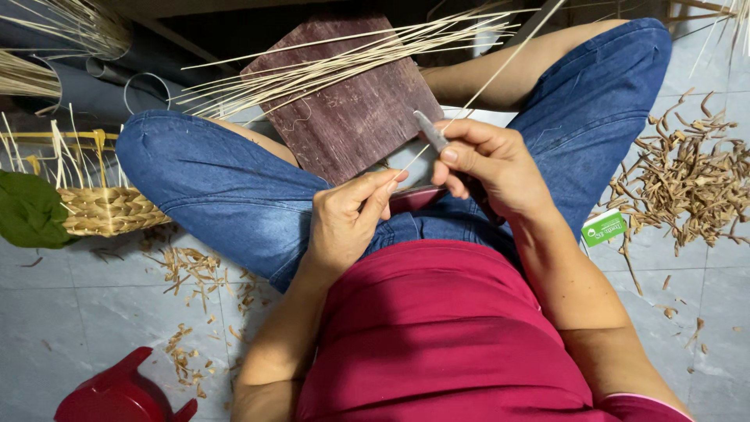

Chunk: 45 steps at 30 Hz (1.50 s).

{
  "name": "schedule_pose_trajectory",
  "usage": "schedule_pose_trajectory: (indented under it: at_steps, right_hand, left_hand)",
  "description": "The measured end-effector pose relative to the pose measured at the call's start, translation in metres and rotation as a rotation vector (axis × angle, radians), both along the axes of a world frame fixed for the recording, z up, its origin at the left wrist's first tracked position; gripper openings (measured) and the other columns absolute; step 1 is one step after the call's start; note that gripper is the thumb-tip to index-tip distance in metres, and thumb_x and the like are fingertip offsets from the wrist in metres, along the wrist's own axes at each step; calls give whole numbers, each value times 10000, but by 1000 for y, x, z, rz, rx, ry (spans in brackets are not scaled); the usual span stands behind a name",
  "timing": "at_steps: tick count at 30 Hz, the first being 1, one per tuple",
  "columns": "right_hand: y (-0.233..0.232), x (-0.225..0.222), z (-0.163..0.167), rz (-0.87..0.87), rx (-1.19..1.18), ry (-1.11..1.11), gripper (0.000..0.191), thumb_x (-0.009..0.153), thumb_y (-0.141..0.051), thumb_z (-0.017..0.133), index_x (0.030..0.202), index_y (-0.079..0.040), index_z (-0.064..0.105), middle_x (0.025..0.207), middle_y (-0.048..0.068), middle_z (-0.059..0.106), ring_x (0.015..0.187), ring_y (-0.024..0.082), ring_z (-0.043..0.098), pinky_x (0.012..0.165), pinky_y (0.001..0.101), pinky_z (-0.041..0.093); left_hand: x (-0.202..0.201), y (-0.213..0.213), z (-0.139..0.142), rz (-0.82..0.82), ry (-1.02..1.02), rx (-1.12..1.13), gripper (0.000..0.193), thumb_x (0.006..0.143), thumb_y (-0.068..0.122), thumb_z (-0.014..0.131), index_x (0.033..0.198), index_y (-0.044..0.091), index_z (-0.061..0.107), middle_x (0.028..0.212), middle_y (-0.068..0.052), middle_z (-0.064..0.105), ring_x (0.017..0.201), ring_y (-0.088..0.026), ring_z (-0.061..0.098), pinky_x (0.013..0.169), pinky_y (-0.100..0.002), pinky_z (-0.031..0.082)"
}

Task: The person sits on the floor and whittles thin bamboo sticks with a small knife, rotating each stick to shave and point the ends, then sets finished sticks on a pile. They briefly use scissors to trim sticks and reach to gather more raw sticks from the bench.

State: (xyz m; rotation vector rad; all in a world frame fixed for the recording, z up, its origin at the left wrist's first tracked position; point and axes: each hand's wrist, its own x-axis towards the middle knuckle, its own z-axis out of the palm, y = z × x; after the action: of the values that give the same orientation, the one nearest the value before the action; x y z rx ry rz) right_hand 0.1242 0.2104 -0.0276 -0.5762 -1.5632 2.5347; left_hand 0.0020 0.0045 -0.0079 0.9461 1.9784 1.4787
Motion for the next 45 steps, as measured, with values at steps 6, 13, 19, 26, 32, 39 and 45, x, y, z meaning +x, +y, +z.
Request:
schedule_pose_trajectory:
  at_steps: [6,13,19,26,32,39,45]
  right_hand:
    - [29,7,9,-260,66,49,284,1075,-70,611,1322,63,644,837,93,692,625,101,578,561,225,455]
    - [0,3,7,-20,68,-42,334,1014,-88,604,1330,17,623,833,90,710,616,87,600,576,215,498]
    - [18,2,2,-113,72,13,237,1057,-77,608,1249,54,657,853,91,702,627,97,586,564,217,468]
    - [10,3,8,-120,80,-42,266,1035,-63,587,1284,13,644,831,91,706,598,96,590,547,218,481]
    - [17,1,10,-153,71,38,236,1067,-59,593,1289,7,637,867,89,705,655,99,607,578,221,492]
    - [-10,-2,0,86,16,-38,311,1025,-73,604,1324,11,626,846,74,711,666,87,620,614,214,531]
    - [-3,-2,-4,48,-1,-40,273,1042,-87,595,1284,25,656,836,71,701,647,92,612,572,210,499]
  left_hand:
    - [-3,-9,3,16,3,-19,196,1011,83,662,1186,47,745,843,-61,758,652,-58,644,594,-222,537]
    - [-2,0,1,10,-4,-71,192,1007,87,658,1168,60,760,789,-46,748,636,-48,664,568,-222,530]
    - [-2,-3,1,-4,-3,-52,196,1013,87,652,1179,58,751,801,-46,747,635,-45,657,568,-219,527]
    - [-5,3,0,-14,-51,-84,195,1024,110,649,1180,66,757,700,-35,702,615,-31,635,555,-220,510]
    - [-10,-3,9,-40,-115,-162,200,1021,157,632,1163,87,756,714,-4,718,553,-21,614,492,-213,503]
    - [-4,2,2,-8,-110,-127,190,1015,153,653,1157,93,764,699,-4,714,524,-27,587,470,-218,476]
    - [-4,0,1,6,5,-65,176,1023,122,654,1155,78,762,713,-22,714,562,-27,608,501,-221,478]
